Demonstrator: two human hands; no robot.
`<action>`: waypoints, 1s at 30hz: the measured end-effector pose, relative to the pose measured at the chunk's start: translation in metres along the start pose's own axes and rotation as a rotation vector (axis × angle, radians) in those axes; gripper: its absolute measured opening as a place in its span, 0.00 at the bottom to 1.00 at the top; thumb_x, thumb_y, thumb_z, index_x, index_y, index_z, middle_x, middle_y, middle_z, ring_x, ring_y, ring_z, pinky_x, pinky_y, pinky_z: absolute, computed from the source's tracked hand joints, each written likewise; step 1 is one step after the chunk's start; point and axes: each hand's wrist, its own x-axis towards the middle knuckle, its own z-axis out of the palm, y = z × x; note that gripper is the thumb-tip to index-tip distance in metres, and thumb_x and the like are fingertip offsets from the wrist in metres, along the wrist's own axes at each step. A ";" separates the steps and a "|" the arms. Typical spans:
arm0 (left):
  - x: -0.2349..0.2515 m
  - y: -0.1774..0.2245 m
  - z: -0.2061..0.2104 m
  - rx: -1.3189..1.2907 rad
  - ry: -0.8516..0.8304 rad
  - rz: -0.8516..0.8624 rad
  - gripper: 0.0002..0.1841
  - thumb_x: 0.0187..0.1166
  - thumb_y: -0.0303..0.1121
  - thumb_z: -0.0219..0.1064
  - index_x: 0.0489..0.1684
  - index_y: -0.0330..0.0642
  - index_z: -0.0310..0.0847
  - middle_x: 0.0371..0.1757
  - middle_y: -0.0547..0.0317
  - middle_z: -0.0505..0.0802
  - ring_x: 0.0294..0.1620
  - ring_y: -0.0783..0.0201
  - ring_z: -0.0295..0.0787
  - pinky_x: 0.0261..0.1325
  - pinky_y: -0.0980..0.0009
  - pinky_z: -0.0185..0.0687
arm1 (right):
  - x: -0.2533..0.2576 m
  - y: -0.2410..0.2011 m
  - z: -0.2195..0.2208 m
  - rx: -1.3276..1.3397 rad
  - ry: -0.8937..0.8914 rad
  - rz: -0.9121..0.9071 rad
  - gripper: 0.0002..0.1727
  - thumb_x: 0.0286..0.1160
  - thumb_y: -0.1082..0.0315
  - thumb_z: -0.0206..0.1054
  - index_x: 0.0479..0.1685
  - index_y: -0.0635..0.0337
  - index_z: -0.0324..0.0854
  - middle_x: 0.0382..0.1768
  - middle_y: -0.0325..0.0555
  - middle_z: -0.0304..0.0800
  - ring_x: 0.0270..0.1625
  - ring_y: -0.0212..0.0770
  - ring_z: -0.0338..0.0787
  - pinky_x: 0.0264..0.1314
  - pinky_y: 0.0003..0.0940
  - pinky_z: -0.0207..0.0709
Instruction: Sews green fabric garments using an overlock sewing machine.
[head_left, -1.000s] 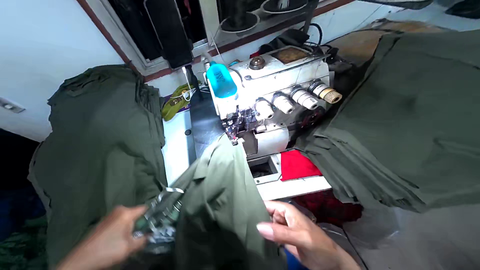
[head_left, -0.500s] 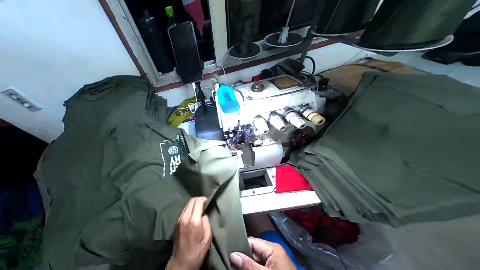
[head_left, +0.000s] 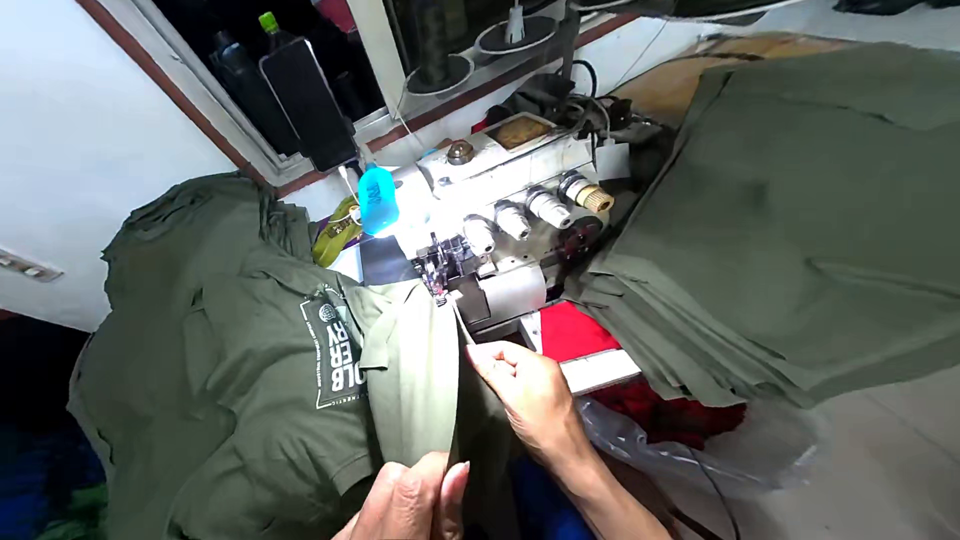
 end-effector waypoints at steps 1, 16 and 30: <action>0.005 0.003 0.002 0.025 -0.007 -0.005 0.14 0.86 0.34 0.64 0.34 0.31 0.88 0.25 0.52 0.88 0.28 0.70 0.84 0.33 0.80 0.80 | 0.000 -0.001 0.001 0.013 0.015 -0.002 0.10 0.76 0.54 0.71 0.35 0.45 0.94 0.21 0.23 0.86 0.22 0.18 0.80 0.28 0.20 0.74; 0.075 -0.022 0.056 0.571 0.047 0.087 0.11 0.73 0.35 0.66 0.25 0.43 0.90 0.18 0.60 0.86 0.17 0.62 0.83 0.17 0.65 0.70 | 0.005 -0.007 0.020 0.039 0.075 -0.014 0.05 0.69 0.59 0.75 0.34 0.46 0.94 0.18 0.22 0.86 0.20 0.16 0.79 0.25 0.16 0.72; 0.092 -0.023 0.080 0.641 -0.046 0.009 0.06 0.71 0.30 0.69 0.27 0.42 0.89 0.25 0.54 0.86 0.18 0.57 0.83 0.17 0.61 0.71 | 0.006 -0.011 0.025 0.017 0.147 -0.058 0.10 0.69 0.57 0.74 0.23 0.47 0.89 0.13 0.22 0.78 0.17 0.14 0.74 0.19 0.15 0.65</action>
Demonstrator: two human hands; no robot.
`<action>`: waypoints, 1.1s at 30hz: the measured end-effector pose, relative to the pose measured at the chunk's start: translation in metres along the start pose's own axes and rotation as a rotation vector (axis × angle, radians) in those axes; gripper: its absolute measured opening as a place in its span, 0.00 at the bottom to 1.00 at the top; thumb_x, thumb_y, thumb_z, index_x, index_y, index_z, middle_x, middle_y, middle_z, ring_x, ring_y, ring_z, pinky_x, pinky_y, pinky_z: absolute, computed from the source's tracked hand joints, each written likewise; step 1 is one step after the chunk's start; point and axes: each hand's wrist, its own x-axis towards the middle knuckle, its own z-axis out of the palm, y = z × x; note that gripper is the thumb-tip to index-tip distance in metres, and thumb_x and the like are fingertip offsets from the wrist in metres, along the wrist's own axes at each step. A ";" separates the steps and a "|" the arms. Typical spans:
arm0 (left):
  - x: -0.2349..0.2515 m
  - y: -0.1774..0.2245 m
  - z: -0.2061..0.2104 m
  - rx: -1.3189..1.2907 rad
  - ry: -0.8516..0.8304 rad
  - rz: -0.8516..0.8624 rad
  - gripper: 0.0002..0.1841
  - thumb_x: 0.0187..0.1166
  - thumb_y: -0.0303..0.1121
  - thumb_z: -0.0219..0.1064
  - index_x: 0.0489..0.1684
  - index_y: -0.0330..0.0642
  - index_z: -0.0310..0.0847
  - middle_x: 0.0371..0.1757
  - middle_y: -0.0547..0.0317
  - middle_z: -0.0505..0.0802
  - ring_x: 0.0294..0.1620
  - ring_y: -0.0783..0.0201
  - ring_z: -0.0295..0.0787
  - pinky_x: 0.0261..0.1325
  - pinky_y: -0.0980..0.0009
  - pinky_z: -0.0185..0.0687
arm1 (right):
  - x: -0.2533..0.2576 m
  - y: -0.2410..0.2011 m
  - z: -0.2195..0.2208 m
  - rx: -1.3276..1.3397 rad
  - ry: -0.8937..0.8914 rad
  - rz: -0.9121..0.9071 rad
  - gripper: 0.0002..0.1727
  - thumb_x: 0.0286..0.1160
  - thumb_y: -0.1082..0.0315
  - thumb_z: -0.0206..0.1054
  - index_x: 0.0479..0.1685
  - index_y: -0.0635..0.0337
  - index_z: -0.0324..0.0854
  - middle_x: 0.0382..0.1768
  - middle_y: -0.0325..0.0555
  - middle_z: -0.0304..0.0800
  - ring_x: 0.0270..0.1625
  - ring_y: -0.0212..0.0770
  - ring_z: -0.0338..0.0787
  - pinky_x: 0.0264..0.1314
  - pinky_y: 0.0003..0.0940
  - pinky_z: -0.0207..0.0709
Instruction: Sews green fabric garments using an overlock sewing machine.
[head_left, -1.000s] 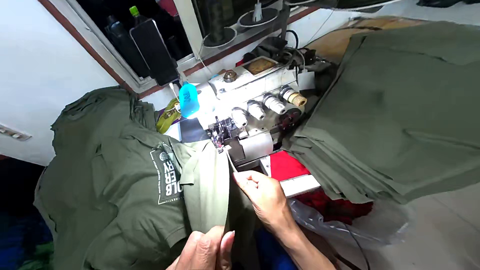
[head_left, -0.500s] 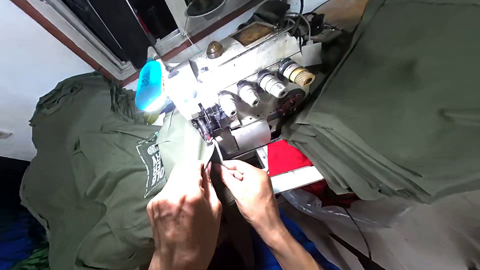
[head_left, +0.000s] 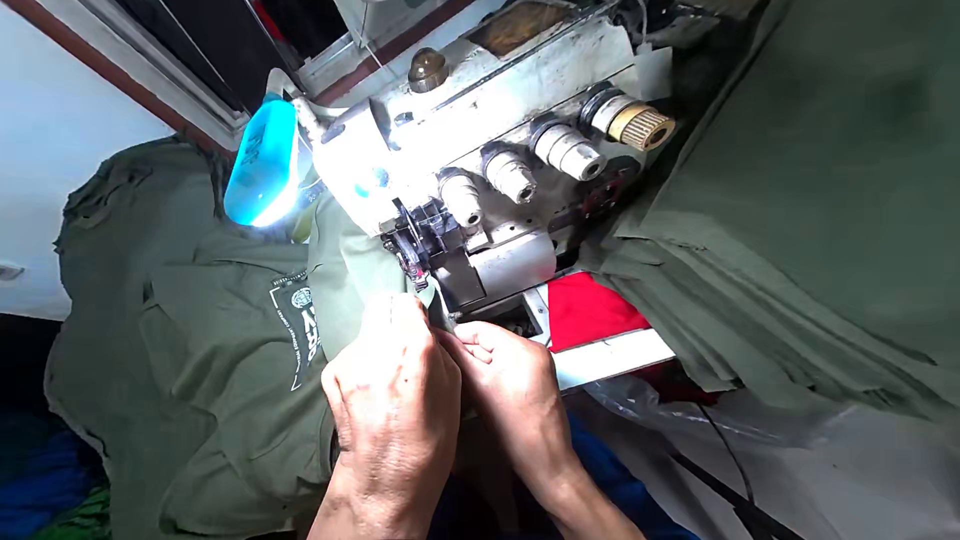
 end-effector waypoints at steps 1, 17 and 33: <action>0.002 0.002 0.001 0.007 -0.016 -0.011 0.06 0.72 0.30 0.70 0.26 0.42 0.88 0.24 0.54 0.86 0.18 0.56 0.84 0.17 0.60 0.72 | 0.000 -0.002 -0.001 0.011 -0.001 0.012 0.10 0.69 0.55 0.74 0.25 0.46 0.91 0.15 0.22 0.82 0.18 0.14 0.77 0.20 0.15 0.68; -0.148 -0.155 0.025 -0.405 -0.138 -0.443 0.30 0.73 0.36 0.77 0.73 0.29 0.79 0.72 0.24 0.78 0.33 0.50 0.88 0.33 0.54 0.85 | -0.031 0.025 -0.010 0.707 -0.507 0.333 0.05 0.68 0.72 0.72 0.40 0.59 0.89 0.29 0.37 0.92 0.29 0.26 0.87 0.31 0.22 0.80; -0.005 -0.259 -0.079 -0.167 0.140 -0.210 0.11 0.84 0.30 0.67 0.43 0.28 0.90 0.46 0.33 0.91 0.46 0.34 0.89 0.51 0.30 0.78 | -0.055 0.017 -0.004 1.133 -0.624 0.356 0.07 0.75 0.59 0.75 0.40 0.51 0.86 0.20 0.31 0.81 0.16 0.19 0.71 0.18 0.15 0.65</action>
